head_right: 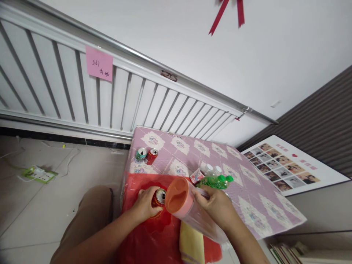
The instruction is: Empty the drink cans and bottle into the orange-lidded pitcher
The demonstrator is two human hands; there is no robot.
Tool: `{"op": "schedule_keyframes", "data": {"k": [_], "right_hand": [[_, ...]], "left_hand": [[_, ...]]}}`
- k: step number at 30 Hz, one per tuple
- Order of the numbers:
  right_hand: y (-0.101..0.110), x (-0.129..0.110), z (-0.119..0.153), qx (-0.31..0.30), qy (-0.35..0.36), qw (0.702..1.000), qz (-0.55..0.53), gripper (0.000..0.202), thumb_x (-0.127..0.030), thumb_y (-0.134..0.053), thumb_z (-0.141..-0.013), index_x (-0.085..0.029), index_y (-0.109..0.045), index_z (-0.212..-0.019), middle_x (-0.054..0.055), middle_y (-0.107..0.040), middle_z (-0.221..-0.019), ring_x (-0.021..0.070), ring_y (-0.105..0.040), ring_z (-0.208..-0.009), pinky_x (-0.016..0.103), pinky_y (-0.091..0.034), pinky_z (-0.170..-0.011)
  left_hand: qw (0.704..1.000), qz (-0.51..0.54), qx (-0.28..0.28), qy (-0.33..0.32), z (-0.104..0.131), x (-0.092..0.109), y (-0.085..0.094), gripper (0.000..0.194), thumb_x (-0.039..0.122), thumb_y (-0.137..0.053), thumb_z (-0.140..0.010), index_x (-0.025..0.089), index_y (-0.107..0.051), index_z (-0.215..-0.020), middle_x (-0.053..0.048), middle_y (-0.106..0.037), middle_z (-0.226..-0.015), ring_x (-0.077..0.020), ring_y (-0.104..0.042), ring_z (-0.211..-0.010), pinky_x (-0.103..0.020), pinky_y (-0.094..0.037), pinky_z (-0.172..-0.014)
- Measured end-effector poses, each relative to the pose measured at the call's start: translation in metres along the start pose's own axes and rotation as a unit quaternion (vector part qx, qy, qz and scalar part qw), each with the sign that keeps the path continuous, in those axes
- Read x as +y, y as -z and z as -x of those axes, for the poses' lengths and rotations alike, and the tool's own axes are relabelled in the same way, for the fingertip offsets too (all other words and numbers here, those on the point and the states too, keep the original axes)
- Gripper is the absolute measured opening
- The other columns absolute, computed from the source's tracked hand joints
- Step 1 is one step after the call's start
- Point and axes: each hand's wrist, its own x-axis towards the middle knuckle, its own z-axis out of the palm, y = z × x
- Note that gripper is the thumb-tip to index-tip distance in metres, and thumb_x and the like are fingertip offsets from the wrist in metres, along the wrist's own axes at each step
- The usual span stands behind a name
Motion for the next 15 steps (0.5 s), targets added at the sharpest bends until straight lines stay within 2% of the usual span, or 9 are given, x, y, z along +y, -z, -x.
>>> {"op": "schedule_keyframes", "data": {"k": [15], "right_hand": [[0.0039, -0.0070, 0.0007, 0.003, -0.006, 1.000, -0.005, 0.044, -0.058, -0.048, -0.080, -0.021, -0.058, -0.058, -0.002, -0.056, -0.053, 0.0142, -0.050, -0.052, 0.025, -0.034, -0.048]], "left_hand": [[1.000, 0.000, 0.005, -0.001, -0.0006, -0.0021, -0.0015, 0.066, 0.024, -0.078, -0.061, 0.026, -0.050, -0.120, -0.005, -0.064, -0.123, -0.0282, -0.058, -0.114, -0.044, -0.037, -0.097]]}}
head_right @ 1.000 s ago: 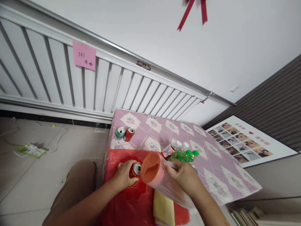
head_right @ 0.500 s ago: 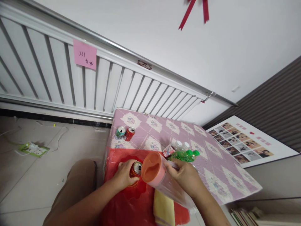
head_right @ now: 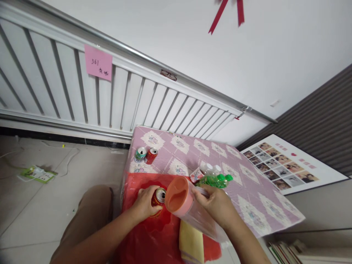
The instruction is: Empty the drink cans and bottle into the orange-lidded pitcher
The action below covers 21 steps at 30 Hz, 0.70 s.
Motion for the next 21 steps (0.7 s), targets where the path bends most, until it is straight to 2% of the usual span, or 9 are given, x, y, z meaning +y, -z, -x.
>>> {"op": "schedule_keyframes", "data": {"k": [6, 13, 21], "right_hand": [[0.0018, -0.0011, 0.0009, -0.004, 0.000, 1.000, -0.012, 0.043, -0.058, -0.049, -0.080, -0.021, -0.058, -0.059, -0.002, -0.057, -0.054, 0.0144, -0.050, -0.053, 0.025, -0.035, -0.048], [0.0032, -0.0031, 0.0015, -0.002, -0.005, 1.000, -0.009, 0.043, -0.057, -0.048, -0.079, -0.021, -0.054, -0.057, -0.003, -0.049, -0.051, 0.0132, -0.045, -0.051, 0.025, -0.033, -0.047], [0.0028, -0.0036, 0.0012, -0.007, -0.011, 1.000, -0.008, 0.044, -0.058, -0.049, -0.079, -0.021, -0.058, -0.058, -0.002, -0.054, -0.053, 0.0140, -0.049, -0.052, 0.025, -0.035, -0.047]], "left_hand": [[1.000, 0.000, -0.002, 0.002, 0.0003, -0.0003, -0.0002, 0.066, 0.024, -0.079, -0.061, 0.027, -0.050, -0.120, -0.005, -0.064, -0.123, -0.0283, -0.058, -0.114, -0.045, -0.036, -0.096], [1.000, 0.002, -0.005, 0.004, 0.0004, -0.0014, -0.0006, 0.066, 0.024, -0.079, -0.061, 0.026, -0.049, -0.120, -0.005, -0.064, -0.123, -0.0286, -0.058, -0.113, -0.046, -0.036, -0.096], [1.000, 0.004, -0.005, 0.006, 0.0000, -0.0008, 0.0000, 0.067, 0.025, -0.078, -0.061, 0.027, -0.049, -0.121, -0.006, -0.064, -0.123, -0.0289, -0.058, -0.112, -0.045, -0.036, -0.096]]}}
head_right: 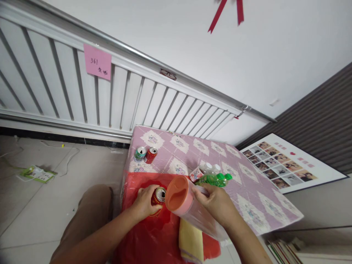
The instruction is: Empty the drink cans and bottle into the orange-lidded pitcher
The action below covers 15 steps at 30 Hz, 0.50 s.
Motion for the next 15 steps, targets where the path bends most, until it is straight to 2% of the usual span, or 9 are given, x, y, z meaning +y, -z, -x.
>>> {"op": "schedule_keyframes", "data": {"k": [4, 11, 15], "right_hand": [[-0.0002, 0.0014, 0.0001, 0.002, 0.011, 1.000, 0.006, 0.043, -0.057, -0.048, -0.081, -0.021, -0.059, -0.060, -0.002, -0.055, -0.053, 0.0139, -0.049, -0.052, 0.025, -0.036, -0.048], [0.0008, -0.0010, 0.0000, 0.008, 0.019, 1.000, 0.012, 0.043, -0.056, -0.047, -0.081, -0.021, -0.053, -0.056, -0.004, -0.045, -0.050, 0.0120, -0.042, -0.049, 0.024, -0.032, -0.046], [0.0008, -0.0017, 0.0004, 0.011, 0.020, 1.000, -0.005, 0.042, -0.055, -0.049, -0.080, -0.021, -0.053, -0.055, -0.004, -0.046, -0.049, 0.0117, -0.042, -0.048, 0.024, -0.032, -0.045]], "left_hand": [[1.000, 0.000, 0.001, 0.000, 0.0000, 0.0001, 0.0001, 0.067, 0.024, -0.079, -0.060, 0.026, -0.049, -0.121, -0.006, -0.064, -0.124, -0.0293, -0.058, -0.113, -0.046, -0.036, -0.096], [1.000, -0.001, 0.001, -0.001, 0.0003, 0.0002, -0.0004, 0.067, 0.023, -0.079, -0.060, 0.026, -0.050, -0.121, -0.006, -0.064, -0.123, -0.0294, -0.058, -0.114, -0.046, -0.036, -0.097], [1.000, -0.003, 0.002, -0.001, 0.0009, 0.0009, 0.0006, 0.067, 0.023, -0.079, -0.060, 0.026, -0.050, -0.121, -0.006, -0.064, -0.122, -0.0299, -0.058, -0.113, -0.047, -0.037, -0.096]]}}
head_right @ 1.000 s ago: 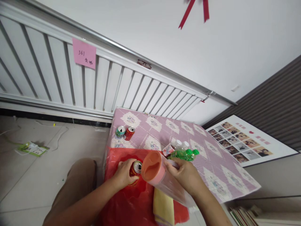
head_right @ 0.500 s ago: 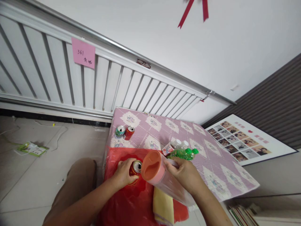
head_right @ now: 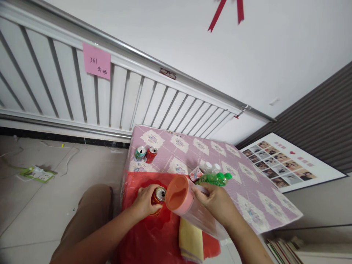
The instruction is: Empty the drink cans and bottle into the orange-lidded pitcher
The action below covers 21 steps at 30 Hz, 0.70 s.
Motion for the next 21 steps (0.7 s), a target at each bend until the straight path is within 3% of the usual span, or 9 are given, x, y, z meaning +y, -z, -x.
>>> {"op": "schedule_keyframes", "data": {"k": [21], "right_hand": [[0.0013, 0.0011, 0.0002, -0.003, -0.003, 1.000, 0.005, 0.041, -0.055, -0.050, -0.081, -0.021, -0.060, -0.060, -0.002, -0.061, -0.054, 0.0136, -0.051, -0.050, 0.025, -0.034, -0.046]], "left_hand": [[1.000, -0.003, -0.005, 0.002, 0.0002, 0.0015, 0.0019, 0.067, 0.023, -0.079, -0.061, 0.026, -0.049, -0.120, -0.006, -0.064, -0.122, -0.0284, -0.058, -0.113, -0.046, -0.036, -0.097]]}}
